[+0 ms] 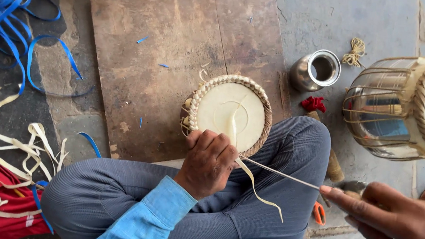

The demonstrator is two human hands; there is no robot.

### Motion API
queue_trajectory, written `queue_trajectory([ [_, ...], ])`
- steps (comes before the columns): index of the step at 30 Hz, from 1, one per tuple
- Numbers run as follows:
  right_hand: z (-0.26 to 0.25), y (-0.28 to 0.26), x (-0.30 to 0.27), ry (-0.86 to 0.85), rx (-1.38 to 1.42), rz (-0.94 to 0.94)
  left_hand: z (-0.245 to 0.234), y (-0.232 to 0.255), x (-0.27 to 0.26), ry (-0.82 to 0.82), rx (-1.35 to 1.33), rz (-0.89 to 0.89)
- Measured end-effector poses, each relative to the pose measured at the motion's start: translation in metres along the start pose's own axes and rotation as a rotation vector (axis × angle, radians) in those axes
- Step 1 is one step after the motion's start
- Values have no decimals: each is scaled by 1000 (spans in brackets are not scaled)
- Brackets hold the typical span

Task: The person sits cross-legged on the floor and uses a wooden mallet to hammer a white strap around the rim of a small drum. They repeatedly pull the strap tight and strike it to secure it in place, working on the same drum throughout the clip.

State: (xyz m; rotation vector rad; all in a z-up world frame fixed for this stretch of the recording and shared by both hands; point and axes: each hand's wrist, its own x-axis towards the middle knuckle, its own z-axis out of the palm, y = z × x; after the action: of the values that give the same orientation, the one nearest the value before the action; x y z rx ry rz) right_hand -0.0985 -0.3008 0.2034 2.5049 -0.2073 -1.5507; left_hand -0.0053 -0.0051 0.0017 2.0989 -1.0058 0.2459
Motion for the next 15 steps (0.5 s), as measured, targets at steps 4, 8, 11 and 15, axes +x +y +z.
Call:
queue_trajectory([
  [4,2,0,5,162,328,-342,-1,-1,2,0,5,-1],
  [8,51,-4,5,146,174,-128,1,-1,1,20,-11,-13],
  [11,117,-20,20,328,242,-140,-2,-1,-1,21,-17,-36],
  [15,212,-65,57,782,998,-415,-5,0,-3,23,-22,-55],
])
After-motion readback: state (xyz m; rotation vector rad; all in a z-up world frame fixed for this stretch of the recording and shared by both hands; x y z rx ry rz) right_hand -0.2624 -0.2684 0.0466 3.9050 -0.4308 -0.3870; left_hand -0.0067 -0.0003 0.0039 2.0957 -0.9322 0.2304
